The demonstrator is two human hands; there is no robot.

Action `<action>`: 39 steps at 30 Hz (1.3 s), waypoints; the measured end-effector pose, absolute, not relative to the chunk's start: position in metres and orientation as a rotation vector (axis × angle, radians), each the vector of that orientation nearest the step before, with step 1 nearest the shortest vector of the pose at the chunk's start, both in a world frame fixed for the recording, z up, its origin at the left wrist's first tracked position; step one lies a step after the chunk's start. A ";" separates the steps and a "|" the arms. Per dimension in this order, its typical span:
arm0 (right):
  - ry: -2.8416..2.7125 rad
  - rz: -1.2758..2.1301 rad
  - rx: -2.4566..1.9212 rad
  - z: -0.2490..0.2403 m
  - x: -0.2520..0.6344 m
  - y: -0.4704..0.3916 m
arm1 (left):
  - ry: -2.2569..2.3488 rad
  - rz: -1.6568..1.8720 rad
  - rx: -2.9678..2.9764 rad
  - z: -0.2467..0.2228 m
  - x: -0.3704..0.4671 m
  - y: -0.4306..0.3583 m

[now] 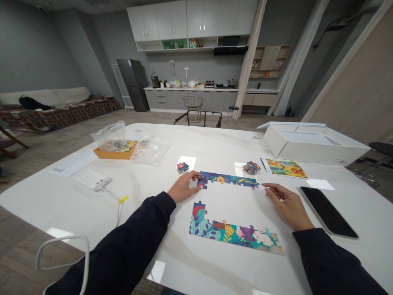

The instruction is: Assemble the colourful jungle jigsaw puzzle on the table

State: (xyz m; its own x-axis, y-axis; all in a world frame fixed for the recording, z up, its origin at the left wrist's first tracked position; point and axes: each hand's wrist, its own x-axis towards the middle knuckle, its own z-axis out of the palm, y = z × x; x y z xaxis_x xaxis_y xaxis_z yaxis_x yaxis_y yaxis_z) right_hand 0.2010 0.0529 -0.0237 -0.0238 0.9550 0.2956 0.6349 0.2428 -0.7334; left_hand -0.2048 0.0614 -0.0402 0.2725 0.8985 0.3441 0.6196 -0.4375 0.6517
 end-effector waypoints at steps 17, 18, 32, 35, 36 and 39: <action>-1.742 0.533 -1.459 -0.026 0.201 0.053 | 1.414 0.977 2.193 -0.045 -0.206 0.064; -1.742 0.532 -1.457 -0.026 0.201 0.053 | 1.416 0.978 2.192 -0.045 -0.206 0.064; -1.757 0.522 -1.454 -0.028 0.203 0.054 | 1.281 0.946 2.344 -0.038 -0.204 0.060; -1.755 0.527 -1.448 -0.028 0.202 0.054 | 1.331 1.018 2.341 -0.032 -0.211 0.062; -1.756 0.527 -1.450 -0.027 0.202 0.053 | 1.396 1.077 2.330 -0.031 -0.216 0.065; -1.762 0.518 -1.464 -0.027 0.202 0.053 | 1.749 1.258 2.230 -0.032 -0.237 0.075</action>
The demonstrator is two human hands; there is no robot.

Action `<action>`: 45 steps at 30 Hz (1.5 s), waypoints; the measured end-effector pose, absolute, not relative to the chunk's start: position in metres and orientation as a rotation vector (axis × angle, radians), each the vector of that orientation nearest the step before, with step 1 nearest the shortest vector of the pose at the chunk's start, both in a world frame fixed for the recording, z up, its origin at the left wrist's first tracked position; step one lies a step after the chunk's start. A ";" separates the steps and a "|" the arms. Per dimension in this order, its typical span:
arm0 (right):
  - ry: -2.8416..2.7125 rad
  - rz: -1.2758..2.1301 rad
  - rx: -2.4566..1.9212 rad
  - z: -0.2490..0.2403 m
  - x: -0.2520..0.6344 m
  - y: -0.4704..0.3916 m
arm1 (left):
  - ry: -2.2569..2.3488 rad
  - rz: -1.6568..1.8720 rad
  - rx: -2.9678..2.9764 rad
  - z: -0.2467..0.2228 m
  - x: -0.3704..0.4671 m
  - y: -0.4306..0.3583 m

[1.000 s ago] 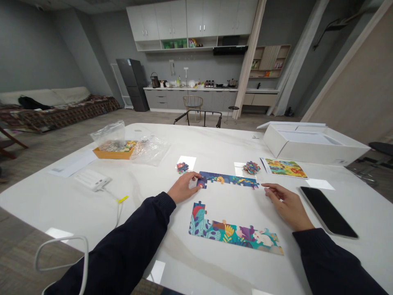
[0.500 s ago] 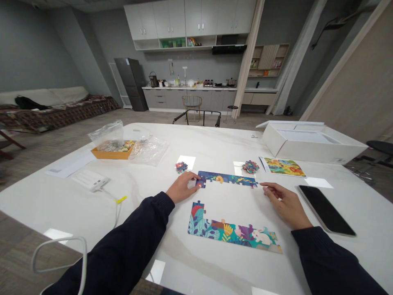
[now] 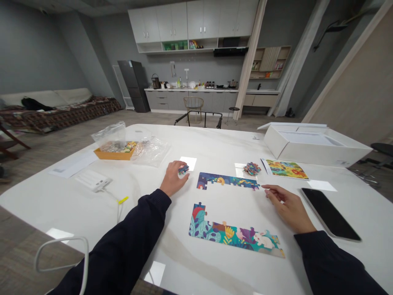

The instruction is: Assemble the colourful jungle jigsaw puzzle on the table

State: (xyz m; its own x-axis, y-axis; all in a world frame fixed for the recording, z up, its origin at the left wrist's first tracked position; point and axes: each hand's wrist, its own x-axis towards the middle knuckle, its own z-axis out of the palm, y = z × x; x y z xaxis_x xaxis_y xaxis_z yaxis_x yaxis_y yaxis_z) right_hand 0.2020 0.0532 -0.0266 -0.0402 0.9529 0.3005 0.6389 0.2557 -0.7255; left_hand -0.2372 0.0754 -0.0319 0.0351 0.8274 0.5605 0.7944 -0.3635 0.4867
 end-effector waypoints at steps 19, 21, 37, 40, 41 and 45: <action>-1.774 0.512 -1.465 -0.028 0.203 0.054 | 1.924 1.257 2.134 -0.053 -0.266 0.099; -1.777 0.511 -1.470 -0.027 0.202 0.054 | 1.858 1.194 2.171 -0.051 -0.262 0.100; -1.771 0.522 -1.470 -0.027 0.203 0.052 | 1.415 1.064 2.247 -0.022 -0.215 0.061; -1.767 0.528 -1.479 -0.026 0.204 0.052 | 1.397 0.946 2.223 -0.026 -0.201 0.047; -1.765 0.530 -1.481 -0.026 0.204 0.052 | 1.404 0.929 2.217 -0.027 -0.199 0.045; -1.760 0.536 -1.465 -0.026 0.203 0.052 | 1.403 0.878 2.244 -0.028 -0.201 0.044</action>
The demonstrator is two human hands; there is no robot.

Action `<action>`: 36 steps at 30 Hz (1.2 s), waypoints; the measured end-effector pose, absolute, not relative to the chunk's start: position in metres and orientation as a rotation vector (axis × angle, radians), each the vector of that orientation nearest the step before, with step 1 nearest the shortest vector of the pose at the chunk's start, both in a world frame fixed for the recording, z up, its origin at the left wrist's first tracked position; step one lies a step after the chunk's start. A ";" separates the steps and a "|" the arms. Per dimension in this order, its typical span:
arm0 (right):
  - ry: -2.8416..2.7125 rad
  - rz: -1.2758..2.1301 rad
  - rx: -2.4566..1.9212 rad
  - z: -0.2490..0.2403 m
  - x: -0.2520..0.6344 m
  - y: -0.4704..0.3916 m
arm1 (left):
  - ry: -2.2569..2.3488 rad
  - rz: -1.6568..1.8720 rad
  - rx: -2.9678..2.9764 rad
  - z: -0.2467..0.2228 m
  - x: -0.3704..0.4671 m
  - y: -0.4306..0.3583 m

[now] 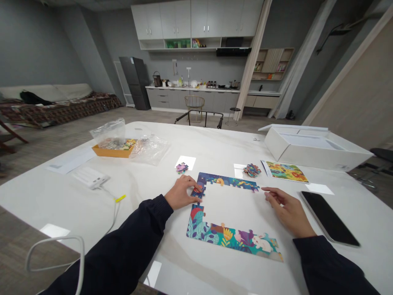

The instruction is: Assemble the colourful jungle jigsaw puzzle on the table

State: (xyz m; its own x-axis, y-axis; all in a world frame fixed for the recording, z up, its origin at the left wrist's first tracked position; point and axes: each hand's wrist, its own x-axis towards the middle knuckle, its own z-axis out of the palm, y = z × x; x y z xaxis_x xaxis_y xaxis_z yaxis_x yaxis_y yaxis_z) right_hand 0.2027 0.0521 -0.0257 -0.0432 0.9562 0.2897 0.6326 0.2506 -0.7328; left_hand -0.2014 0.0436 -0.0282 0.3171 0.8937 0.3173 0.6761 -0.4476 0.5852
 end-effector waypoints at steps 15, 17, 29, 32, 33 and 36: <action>-1.768 0.515 -1.468 -0.024 0.203 0.052 | 1.321 0.851 2.379 -0.030 -0.207 0.044; -1.775 0.516 -1.476 -0.024 0.203 0.052 | 1.315 0.847 2.384 -0.031 -0.208 0.044; -1.791 0.503 -1.470 -0.022 0.205 0.052 | 1.221 0.910 2.331 -0.017 -0.214 0.042; -1.840 0.521 -1.411 -0.008 0.189 0.042 | 1.170 0.900 2.335 -0.014 -0.216 0.044; -1.871 0.543 -1.370 0.000 0.176 0.036 | 1.151 0.883 2.336 -0.014 -0.217 0.045; -2.076 0.687 -1.153 0.023 0.119 0.009 | 1.094 0.818 2.328 -0.016 -0.220 0.049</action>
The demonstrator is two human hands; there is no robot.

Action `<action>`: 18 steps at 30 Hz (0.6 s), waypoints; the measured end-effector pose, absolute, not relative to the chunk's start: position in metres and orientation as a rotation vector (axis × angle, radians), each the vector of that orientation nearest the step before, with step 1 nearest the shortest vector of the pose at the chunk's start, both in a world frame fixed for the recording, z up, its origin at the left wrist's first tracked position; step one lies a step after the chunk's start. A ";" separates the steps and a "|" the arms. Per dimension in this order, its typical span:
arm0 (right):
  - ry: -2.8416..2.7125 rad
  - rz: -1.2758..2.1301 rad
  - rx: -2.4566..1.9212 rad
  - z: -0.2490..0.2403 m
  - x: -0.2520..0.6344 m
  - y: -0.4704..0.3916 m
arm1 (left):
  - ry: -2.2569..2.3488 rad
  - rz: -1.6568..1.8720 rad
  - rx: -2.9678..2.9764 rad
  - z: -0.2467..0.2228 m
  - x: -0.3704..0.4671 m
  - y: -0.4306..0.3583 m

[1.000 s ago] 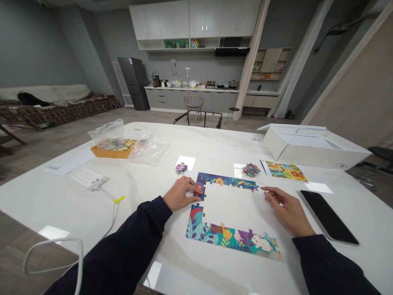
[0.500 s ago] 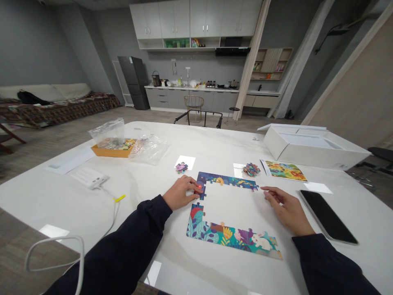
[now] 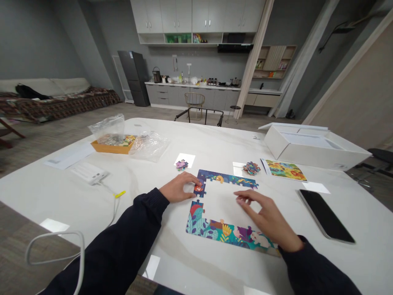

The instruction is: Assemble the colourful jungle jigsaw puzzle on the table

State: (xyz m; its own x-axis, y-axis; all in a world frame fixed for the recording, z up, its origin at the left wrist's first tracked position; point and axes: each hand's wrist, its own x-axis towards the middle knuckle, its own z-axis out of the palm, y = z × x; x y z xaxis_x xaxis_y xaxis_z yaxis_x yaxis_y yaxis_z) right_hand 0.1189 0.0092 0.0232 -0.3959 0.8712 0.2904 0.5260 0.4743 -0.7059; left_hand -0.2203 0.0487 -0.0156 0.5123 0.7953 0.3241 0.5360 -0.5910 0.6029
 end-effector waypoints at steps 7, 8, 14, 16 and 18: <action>-2.431 0.698 -0.932 0.026 0.019 -0.035 | 1.032 0.817 2.299 -0.013 -0.223 0.051; -2.425 0.697 -0.959 0.022 0.018 -0.036 | 1.026 0.813 2.302 -0.013 -0.223 0.051; -2.382 0.726 -0.997 0.001 0.025 -0.038 | 0.993 0.823 2.331 -0.014 -0.224 0.051; -2.379 0.722 -0.989 -0.002 0.025 -0.038 | 0.996 0.820 2.334 -0.014 -0.224 0.052; -2.378 0.718 -0.986 -0.003 0.024 -0.037 | 0.996 0.821 2.339 -0.015 -0.225 0.052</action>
